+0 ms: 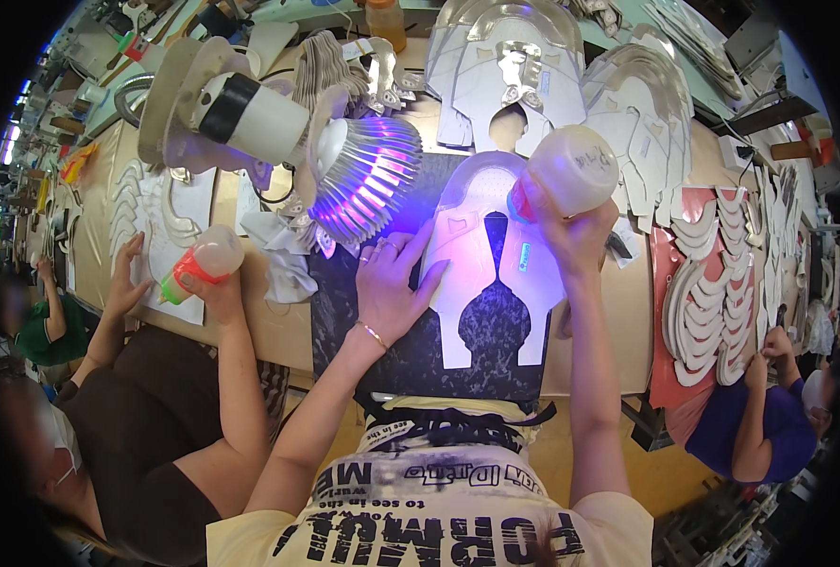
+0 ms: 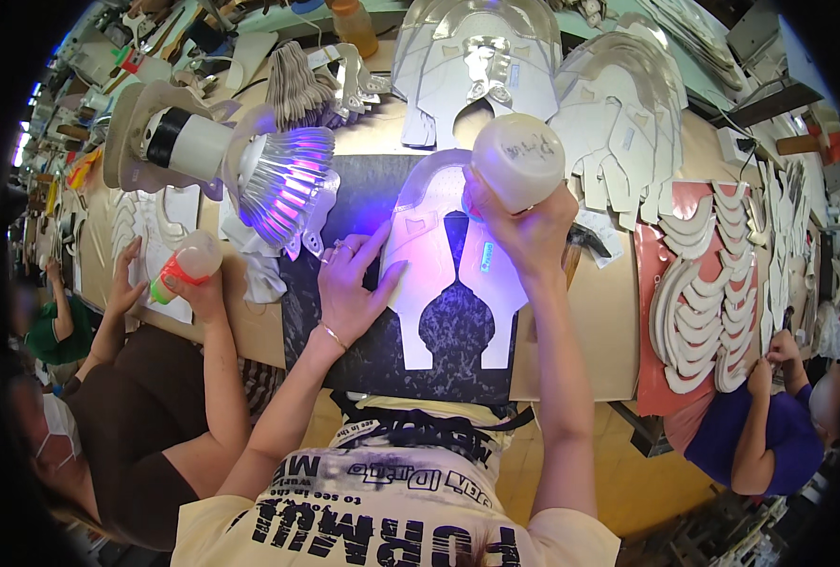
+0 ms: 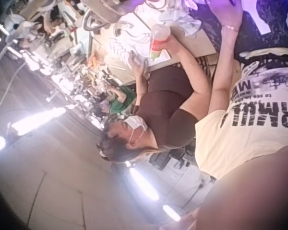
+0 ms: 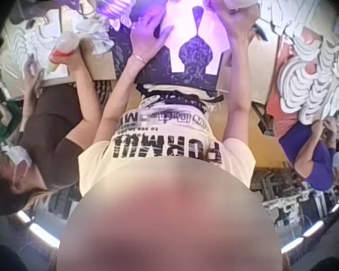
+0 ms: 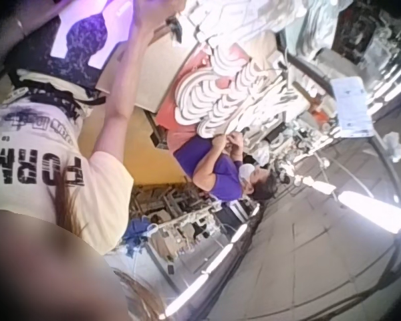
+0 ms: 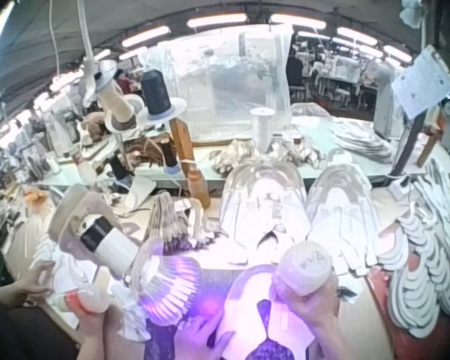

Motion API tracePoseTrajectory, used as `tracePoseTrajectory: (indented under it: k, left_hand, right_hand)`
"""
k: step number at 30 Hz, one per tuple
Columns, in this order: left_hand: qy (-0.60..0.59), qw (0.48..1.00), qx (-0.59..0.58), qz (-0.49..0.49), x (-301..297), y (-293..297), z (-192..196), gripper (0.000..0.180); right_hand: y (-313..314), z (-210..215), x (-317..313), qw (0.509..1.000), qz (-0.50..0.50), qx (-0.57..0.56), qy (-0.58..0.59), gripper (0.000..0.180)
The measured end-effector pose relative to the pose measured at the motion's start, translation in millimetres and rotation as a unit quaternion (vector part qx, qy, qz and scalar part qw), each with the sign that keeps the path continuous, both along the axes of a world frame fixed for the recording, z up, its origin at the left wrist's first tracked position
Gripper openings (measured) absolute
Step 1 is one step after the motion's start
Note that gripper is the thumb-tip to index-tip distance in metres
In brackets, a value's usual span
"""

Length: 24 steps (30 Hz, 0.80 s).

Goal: The person applies glue to a white decorative cutout and presses smaller pieces onto it under a UV lamp. They repeat this process with multiple pieces, smoothing each one into place on the work surface.

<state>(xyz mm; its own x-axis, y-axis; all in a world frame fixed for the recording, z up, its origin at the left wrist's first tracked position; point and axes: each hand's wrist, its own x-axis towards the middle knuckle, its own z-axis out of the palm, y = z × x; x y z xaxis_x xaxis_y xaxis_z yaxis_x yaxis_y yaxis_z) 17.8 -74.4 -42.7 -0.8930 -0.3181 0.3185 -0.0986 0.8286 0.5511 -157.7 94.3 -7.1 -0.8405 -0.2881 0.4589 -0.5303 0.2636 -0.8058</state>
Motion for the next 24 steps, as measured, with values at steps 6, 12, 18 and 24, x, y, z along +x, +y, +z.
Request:
tracePoseTrajectory:
  k: [6,12,18,24]
  left_hand:
    - [-0.007,1.000,-0.002,0.002,0,0,0,0.053]
    - [0.000,1.000,0.001,0.002,-5,-3,-3,0.052]
    - [-0.013,1.000,0.001,-0.001,-4,-4,-5,0.054]
    - [-0.018,1.000,0.003,-0.004,-4,-4,-4,0.055]
  right_hand:
    - [3,1,2,0.999,-0.013,0.000,0.042,0.039]
    - [-1,1,-4,0.997,0.001,0.021,0.077,0.036]
    - [5,2,4,0.998,0.024,0.035,0.050,0.034]
    - [17,-5,21,0.999,0.027,0.015,0.028,0.025]
